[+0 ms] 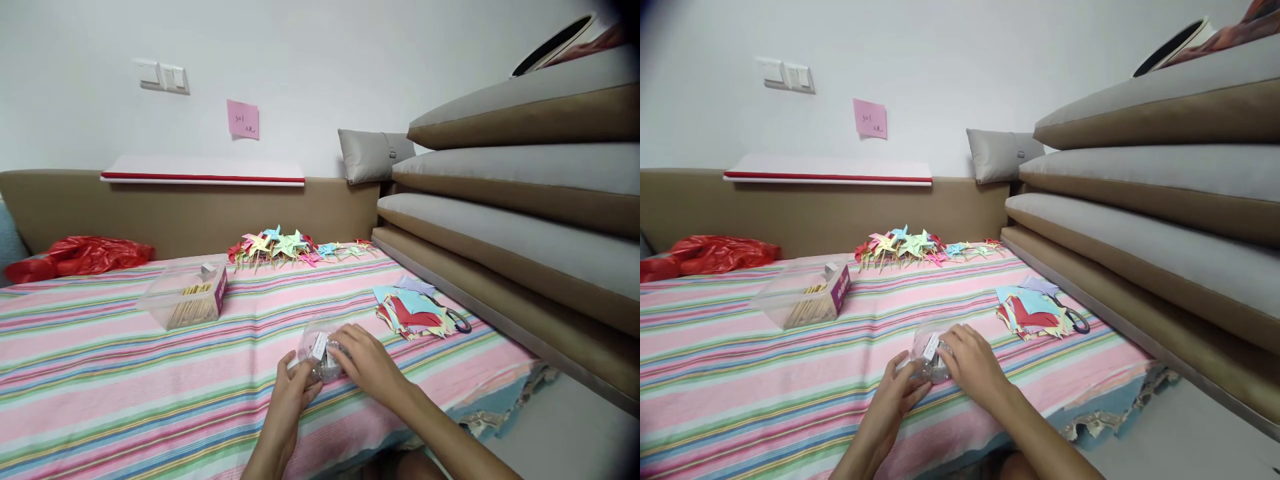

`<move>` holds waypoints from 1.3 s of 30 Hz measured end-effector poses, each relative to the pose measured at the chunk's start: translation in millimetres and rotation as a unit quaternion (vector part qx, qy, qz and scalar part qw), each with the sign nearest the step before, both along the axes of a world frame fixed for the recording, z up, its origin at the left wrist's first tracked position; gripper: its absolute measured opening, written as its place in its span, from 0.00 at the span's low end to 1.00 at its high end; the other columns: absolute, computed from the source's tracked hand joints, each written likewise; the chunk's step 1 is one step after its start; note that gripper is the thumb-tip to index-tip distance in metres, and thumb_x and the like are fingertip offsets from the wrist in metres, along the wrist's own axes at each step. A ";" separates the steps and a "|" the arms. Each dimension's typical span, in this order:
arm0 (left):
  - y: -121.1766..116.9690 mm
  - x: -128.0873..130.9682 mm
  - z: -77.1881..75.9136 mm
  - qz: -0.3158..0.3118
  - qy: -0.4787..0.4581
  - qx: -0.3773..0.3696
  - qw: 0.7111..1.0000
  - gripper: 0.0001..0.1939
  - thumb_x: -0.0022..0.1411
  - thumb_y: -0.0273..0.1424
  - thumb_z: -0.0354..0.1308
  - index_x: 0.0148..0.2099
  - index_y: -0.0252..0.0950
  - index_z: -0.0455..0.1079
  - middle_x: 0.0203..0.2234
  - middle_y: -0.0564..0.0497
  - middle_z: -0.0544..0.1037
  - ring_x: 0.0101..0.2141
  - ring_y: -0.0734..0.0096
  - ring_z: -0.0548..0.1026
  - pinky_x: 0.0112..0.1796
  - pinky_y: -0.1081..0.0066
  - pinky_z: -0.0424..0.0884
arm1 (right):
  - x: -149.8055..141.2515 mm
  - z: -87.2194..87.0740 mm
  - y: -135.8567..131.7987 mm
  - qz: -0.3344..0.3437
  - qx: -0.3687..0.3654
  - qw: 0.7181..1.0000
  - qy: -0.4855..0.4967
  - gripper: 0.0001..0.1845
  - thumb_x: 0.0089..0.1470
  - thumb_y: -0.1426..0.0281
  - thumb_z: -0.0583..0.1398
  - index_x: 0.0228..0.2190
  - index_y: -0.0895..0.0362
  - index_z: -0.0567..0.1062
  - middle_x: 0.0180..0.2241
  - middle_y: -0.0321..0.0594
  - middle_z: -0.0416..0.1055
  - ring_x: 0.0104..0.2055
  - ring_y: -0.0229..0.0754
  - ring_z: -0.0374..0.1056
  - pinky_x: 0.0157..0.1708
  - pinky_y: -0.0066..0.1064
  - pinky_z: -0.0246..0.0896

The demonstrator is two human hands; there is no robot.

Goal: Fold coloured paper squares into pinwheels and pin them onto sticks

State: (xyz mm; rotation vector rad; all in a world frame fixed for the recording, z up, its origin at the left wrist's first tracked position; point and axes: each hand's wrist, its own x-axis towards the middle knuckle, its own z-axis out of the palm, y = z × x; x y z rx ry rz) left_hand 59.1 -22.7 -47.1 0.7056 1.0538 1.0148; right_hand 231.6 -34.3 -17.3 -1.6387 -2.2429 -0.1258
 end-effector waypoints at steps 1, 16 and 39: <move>0.2 -0.2 0.5 0.004 0.004 -0.001 1.000 0.28 0.66 0.30 0.62 0.63 0.36 0.55 0.46 0.40 0.77 0.37 0.67 0.81 0.47 0.63 0.78 | -0.9 4.7 8.7 0.001 -0.009 1.000 -0.010 0.11 0.67 0.70 0.58 0.48 0.57 0.76 0.46 0.46 0.76 0.50 0.48 0.71 0.49 0.37 0.66; 12.0 -8.5 4.3 0.089 0.012 0.015 0.996 0.28 0.65 0.29 0.64 0.63 0.36 0.56 0.52 0.38 0.73 0.42 0.64 0.81 0.46 0.60 0.79 | -2.8 27.6 54.9 0.099 -0.011 0.993 -0.060 0.10 0.61 0.75 0.63 0.45 0.55 0.77 0.46 0.44 0.76 0.49 0.48 0.73 0.47 0.36 0.65; 17.5 -19.4 -28.0 0.194 -0.033 -0.022 0.980 0.31 0.55 0.34 0.69 0.54 0.41 0.54 0.54 0.36 0.72 0.36 0.64 0.80 0.29 0.70 0.75 | -87.6 64.3 141.1 0.071 0.008 0.995 0.069 0.15 0.69 0.61 0.54 0.43 0.56 0.78 0.46 0.45 0.77 0.49 0.47 0.73 0.49 0.39 0.67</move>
